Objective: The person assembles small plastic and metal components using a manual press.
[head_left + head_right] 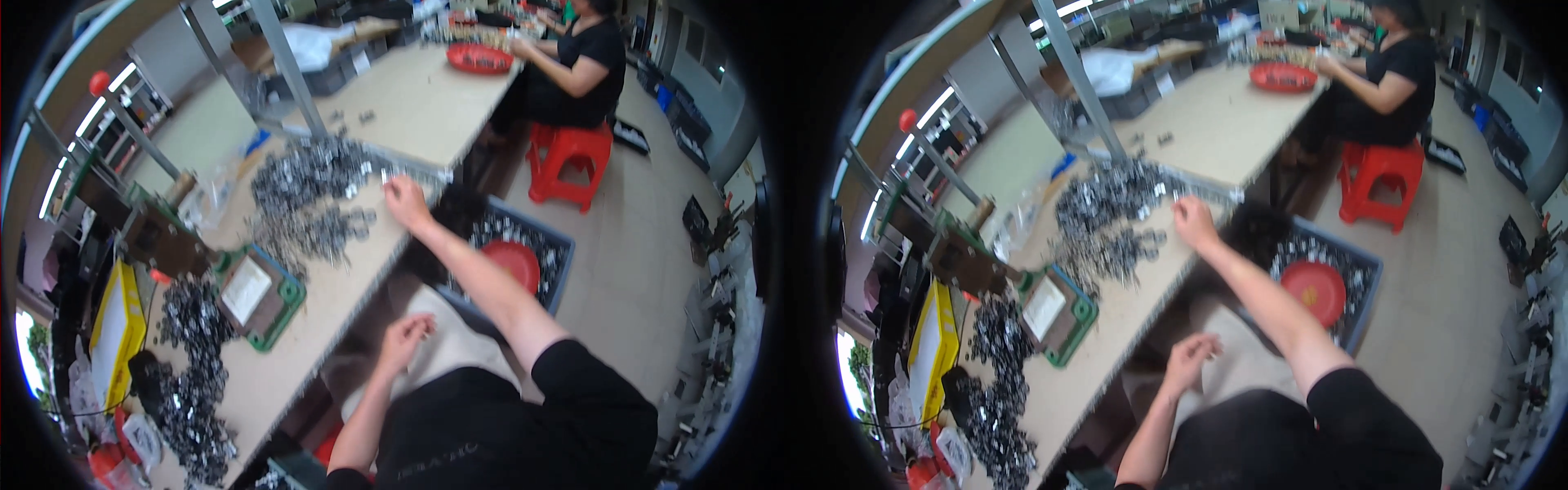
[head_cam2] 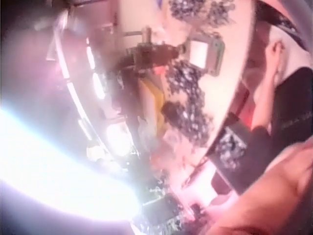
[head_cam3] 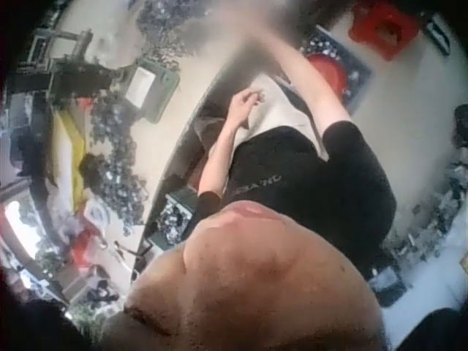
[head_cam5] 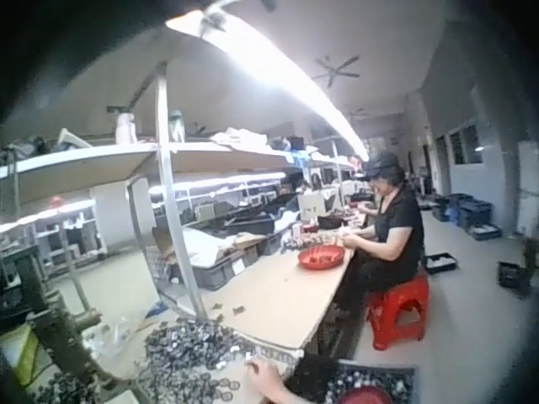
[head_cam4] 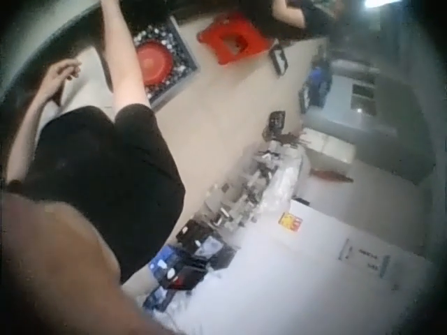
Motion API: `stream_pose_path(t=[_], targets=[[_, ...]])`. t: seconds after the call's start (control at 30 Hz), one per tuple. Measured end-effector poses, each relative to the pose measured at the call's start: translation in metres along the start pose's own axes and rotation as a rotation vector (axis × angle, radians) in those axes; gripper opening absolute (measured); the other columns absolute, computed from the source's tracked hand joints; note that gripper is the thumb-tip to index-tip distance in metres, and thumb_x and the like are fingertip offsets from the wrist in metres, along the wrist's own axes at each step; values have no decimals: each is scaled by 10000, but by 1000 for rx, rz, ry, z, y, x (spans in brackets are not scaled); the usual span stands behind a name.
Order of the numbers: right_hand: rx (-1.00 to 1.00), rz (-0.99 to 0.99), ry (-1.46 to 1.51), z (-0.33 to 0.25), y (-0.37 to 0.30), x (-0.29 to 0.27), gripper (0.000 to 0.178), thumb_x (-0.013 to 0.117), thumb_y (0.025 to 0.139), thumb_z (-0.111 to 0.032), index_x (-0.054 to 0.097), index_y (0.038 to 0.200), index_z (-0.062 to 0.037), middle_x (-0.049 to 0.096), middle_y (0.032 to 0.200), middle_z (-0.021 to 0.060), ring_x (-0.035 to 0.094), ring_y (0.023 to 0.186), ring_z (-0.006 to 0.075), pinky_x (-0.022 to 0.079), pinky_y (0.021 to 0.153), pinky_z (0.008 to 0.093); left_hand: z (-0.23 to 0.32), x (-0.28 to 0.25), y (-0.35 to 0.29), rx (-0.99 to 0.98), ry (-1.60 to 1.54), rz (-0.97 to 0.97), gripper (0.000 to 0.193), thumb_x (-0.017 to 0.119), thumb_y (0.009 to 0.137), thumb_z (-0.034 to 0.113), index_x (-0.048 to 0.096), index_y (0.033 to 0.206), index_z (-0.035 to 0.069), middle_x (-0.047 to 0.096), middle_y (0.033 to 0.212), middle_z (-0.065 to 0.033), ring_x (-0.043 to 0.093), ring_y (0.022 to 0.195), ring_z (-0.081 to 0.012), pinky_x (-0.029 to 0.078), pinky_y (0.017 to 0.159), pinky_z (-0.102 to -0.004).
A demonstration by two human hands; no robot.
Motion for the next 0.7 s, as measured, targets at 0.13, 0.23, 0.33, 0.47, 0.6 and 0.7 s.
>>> stream_pose_path(t=[0.13, 0.23, 0.33, 0.47, 0.6, 0.7], targets=[[-36, -31, -30, -16, 14, 14, 126, 545, 783, -96, 645, 806, -22, 619, 847, 159, 616, 739, 290, 491, 683, 348, -91, -64, -42, -205, 46, 346, 197, 499, 896, 74, 644, 1006, 0, 654, 828, -36, 609, 752, -112, 480, 702, -241], [33, -43, -20, -2, 15, 18, 132, 537, 775, -77, 650, 818, -24, 622, 820, 132, 618, 723, 246, 495, 672, 328, -88, -80, -61, -170, 275, 363, 220, 517, 875, 106, 655, 1023, 21, 676, 860, -77, 626, 791, -114, 477, 740, -234], [65, -45, 24, 1, 12, 14, 135, 528, 746, -79, 645, 788, -26, 609, 801, 154, 602, 757, 321, 482, 714, 396, -73, -84, -75, -218, 309, 330, 220, 525, 876, 124, 655, 1022, 24, 677, 859, -74, 630, 805, -116, 478, 738, -246], [39, -16, -46, 8, 15, -3, 136, 536, 769, -95, 648, 810, -31, 619, 880, 177, 599, 849, 329, 483, 759, 392, -22, -65, -79, -122, 488, 275, 245, 546, 888, 188, 647, 1038, 23, 677, 936, -123, 637, 852, -159, 473, 762, -269], [86, 7, 54, 2, -5, 25, 152, 526, 762, -82, 621, 864, -20, 616, 866, 151, 601, 832, 275, 480, 762, 354, -31, -67, -95, -100, 411, 263, 236, 572, 876, 170, 651, 1023, 3, 684, 918, -115, 624, 848, -121, 469, 766, -252], [58, 21, 87, -12, -7, 19, 117, 547, 800, -109, 588, 782, -1, 568, 774, 159, 563, 768, 328, 451, 705, 401, -29, -49, -92, -138, 375, 188, 207, 576, 877, 117, 648, 1026, -7, 676, 849, -53, 598, 796, -91, 465, 735, -223]])
Point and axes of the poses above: each hand's wrist, its own y-axis towards the middle knuckle, its own x-axis out of the palm, z = x × y, the point moved 6 cm from there along y, towards the middle knuckle
